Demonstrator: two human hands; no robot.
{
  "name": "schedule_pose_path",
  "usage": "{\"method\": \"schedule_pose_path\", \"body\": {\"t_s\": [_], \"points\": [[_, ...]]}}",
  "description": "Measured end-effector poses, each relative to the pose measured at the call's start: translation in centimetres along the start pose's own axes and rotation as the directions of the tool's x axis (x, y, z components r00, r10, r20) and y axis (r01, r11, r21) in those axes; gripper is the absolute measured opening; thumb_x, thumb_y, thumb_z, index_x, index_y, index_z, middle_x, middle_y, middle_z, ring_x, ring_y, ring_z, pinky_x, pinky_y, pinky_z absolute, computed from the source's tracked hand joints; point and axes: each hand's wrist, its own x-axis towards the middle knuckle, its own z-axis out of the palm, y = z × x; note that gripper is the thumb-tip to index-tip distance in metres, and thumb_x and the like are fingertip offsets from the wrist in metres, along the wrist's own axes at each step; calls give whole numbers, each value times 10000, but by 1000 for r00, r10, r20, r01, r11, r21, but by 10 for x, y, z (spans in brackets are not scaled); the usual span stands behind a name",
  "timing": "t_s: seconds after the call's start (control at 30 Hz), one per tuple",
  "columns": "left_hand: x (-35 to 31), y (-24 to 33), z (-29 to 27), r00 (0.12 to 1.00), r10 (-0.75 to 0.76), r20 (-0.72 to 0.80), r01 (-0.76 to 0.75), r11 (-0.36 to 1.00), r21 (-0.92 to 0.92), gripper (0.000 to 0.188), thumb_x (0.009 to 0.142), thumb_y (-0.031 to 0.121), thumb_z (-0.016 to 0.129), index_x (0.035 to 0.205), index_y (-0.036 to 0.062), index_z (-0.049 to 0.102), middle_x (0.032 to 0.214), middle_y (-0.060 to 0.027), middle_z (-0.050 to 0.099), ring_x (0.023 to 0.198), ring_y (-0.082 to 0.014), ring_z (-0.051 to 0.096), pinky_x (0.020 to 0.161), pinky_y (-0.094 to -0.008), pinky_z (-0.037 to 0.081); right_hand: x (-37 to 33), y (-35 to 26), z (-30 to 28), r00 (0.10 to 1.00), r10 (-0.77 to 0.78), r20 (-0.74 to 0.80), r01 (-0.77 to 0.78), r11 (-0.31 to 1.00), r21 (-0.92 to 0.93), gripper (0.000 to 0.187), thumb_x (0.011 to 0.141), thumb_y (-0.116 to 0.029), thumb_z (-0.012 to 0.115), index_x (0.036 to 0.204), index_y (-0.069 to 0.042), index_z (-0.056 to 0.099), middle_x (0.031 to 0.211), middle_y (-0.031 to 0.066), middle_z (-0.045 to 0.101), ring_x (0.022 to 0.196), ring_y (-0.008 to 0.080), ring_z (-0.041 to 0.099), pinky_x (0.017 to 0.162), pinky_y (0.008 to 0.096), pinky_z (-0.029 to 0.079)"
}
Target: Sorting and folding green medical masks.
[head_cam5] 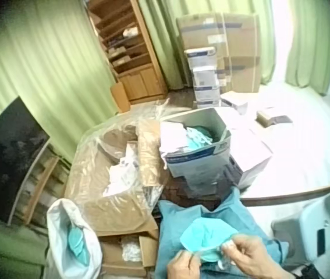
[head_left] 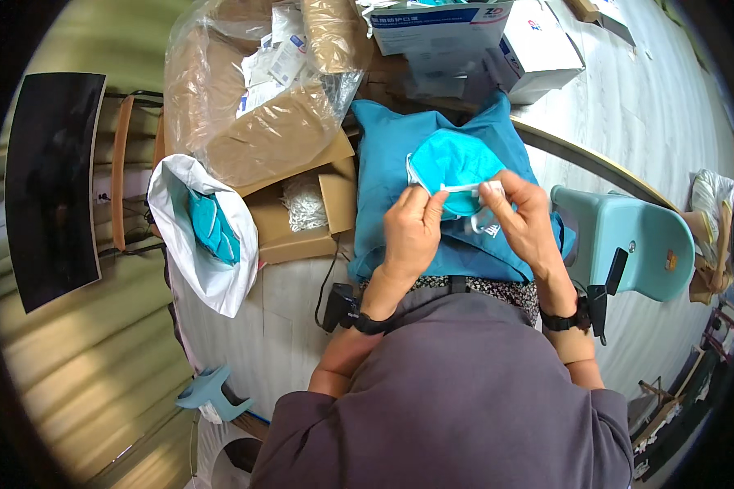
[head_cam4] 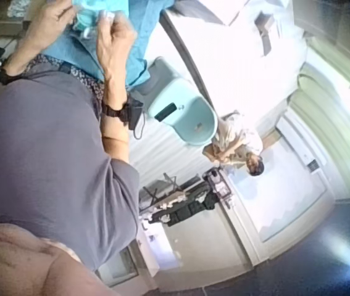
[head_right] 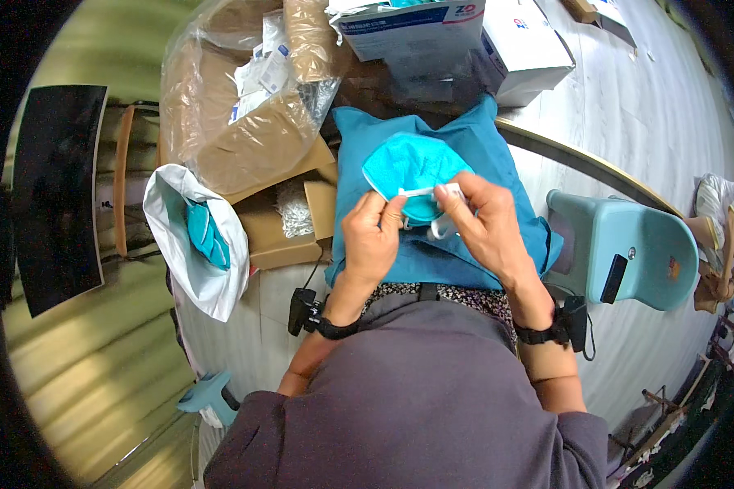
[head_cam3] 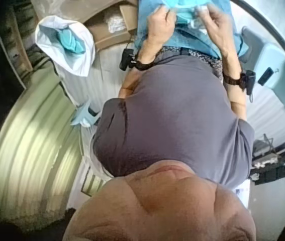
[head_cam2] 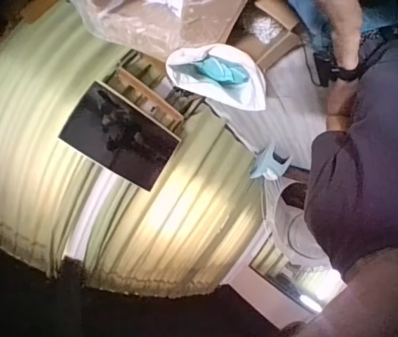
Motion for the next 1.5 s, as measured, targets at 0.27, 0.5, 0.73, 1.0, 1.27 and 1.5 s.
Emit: {"method": "schedule_pose_path", "body": {"t_s": [0.27,0.5,0.73,1.0,1.27,1.5], "points": [[-1,17,12,997,-83,8,83,972,-220,217,988,196,556,1099,10,576,773,-77,624,669,-140,583,608,-316,470,6,21,17,993,-108,39,113,980,-163,276,941,-192,611,770,7,525,639,153,478,546,231,460,521,365,389],[-8,-1,22,977,-187,107,198,974,-112,238,981,214,532,1042,-14,556,659,-214,601,607,-406,613,526,-463,454,5,24,26,987,-135,-87,124,985,-122,242,919,-171,648,761,-5,574,632,111,473,535,195,434,497,321,373],[-20,-3,23,939,-21,343,3,999,54,218,985,200,521,943,-12,552,663,-224,577,590,-424,577,506,-475,404,20,47,23,953,-167,-253,81,944,-320,234,868,-173,692,736,-22,571,626,125,510,518,243,486,502,346,395],[-40,6,8,915,-94,392,211,941,-266,347,1015,265,468,842,-32,515,648,-231,511,556,-363,539,527,-451,389,57,118,-55,877,-186,-444,-210,682,-700,359,910,-348,621,721,-48,566,686,171,598,628,399,560,565,445,443],[-38,-18,-31,808,-390,441,497,854,-154,249,1004,230,535,1046,-12,580,776,-24,600,689,-72,561,587,-270,482,36,124,-79,921,-7,-390,-132,936,-328,208,979,-186,568,881,-7,611,670,-12,513,612,75,425,556,240,367],[-42,-18,-47,954,-207,215,294,780,-553,220,979,206,588,1070,9,620,917,-6,561,710,-83,534,595,-242,477,37,73,-9,998,21,-64,-26,997,-77,156,967,-155,593,982,-2,619,761,-19,557,660,58,502,587,218,396]]}}
